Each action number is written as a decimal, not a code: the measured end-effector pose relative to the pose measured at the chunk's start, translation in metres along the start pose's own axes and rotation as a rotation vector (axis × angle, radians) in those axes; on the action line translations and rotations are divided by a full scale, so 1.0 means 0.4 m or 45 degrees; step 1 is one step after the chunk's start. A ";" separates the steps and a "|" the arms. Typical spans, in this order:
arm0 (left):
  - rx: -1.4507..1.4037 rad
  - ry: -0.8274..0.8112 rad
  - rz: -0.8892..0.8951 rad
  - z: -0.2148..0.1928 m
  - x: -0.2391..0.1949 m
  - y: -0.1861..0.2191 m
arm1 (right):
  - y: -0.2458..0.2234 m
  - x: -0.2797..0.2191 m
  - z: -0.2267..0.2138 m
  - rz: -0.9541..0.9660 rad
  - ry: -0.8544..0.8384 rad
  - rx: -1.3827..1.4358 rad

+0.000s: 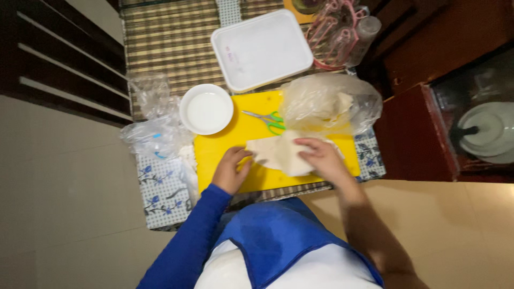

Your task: The person separates thin square food wrappers by hand on a yellow cutting board, placing them into a plastic bag and forming a stack.

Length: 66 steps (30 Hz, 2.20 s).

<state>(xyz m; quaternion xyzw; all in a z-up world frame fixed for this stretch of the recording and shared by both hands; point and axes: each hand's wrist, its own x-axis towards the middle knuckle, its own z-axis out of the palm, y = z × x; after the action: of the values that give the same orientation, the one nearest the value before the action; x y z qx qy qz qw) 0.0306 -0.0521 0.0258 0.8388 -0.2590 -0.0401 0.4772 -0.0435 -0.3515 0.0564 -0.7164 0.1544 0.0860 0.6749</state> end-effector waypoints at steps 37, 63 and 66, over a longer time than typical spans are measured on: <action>0.768 0.195 -0.633 0.347 0.107 -0.151 | 0.000 0.224 -0.399 -0.708 0.395 -0.854; -2.040 0.562 -0.393 0.097 0.125 0.343 | -0.123 0.028 -0.122 -0.194 -0.418 0.691; -2.052 0.566 -0.406 0.117 0.115 0.321 | -0.132 0.024 -0.116 -0.231 -0.375 0.712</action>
<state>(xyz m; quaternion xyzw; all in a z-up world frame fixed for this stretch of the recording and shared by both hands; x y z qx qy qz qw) 0.0046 -0.1632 0.1144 0.2574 0.0697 -0.1134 0.9571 -0.0207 -0.3963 0.1062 -0.4942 0.0084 0.0824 0.8654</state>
